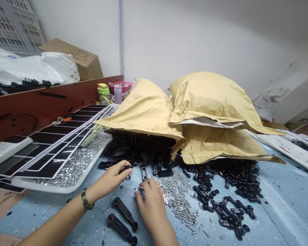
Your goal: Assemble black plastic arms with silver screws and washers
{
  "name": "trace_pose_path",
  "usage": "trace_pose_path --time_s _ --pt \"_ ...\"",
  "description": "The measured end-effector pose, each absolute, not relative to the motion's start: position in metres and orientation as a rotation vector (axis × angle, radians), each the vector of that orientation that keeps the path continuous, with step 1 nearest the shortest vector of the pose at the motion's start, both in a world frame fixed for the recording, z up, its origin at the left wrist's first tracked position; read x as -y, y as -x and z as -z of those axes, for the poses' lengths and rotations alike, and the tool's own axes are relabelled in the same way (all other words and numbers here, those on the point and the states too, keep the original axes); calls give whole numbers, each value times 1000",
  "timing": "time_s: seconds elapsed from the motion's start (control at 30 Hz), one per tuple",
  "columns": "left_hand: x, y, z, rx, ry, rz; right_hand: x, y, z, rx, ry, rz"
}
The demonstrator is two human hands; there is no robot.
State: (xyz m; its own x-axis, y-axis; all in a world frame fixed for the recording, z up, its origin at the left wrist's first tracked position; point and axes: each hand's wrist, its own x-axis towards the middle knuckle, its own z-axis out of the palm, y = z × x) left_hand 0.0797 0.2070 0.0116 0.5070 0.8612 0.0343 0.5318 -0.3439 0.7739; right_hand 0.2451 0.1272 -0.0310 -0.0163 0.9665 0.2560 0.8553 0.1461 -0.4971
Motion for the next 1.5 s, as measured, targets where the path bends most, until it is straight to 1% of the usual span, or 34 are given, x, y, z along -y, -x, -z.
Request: trace_pose_path --time_s 0.1,0.2,0.33,0.43,0.63,0.97,1.03,1.13,1.2,1.5 --pt "-209 -79 0 -1120 -2020 -479 -131 -234 39 2036 1876 -134" --pt "-206 -79 7 -1050 -2102 -420 -128 -239 37 2053 1896 -79" --pt "-208 -77 13 -947 -2281 -380 -116 -256 40 1953 1736 -117" --pt "-212 -72 16 -880 -2382 -323 -115 -257 50 1987 1563 -151" --pt "-210 -58 11 -739 -2456 -259 -121 -245 64 1916 1519 -129" --pt "-221 -62 11 -773 -2413 -252 -120 -249 49 1959 1532 -336" --pt "-222 -62 12 -765 -2403 -254 -126 -252 44 1910 1560 -320" --pt "-221 -61 13 -800 -2379 -277 -137 -257 37 1777 1608 -160" --pt "-222 -61 14 -844 -2361 -298 -142 -258 33 1784 1598 -119" --pt "-229 -62 3 -835 -2374 -340 -127 -250 50 1983 1516 -252"
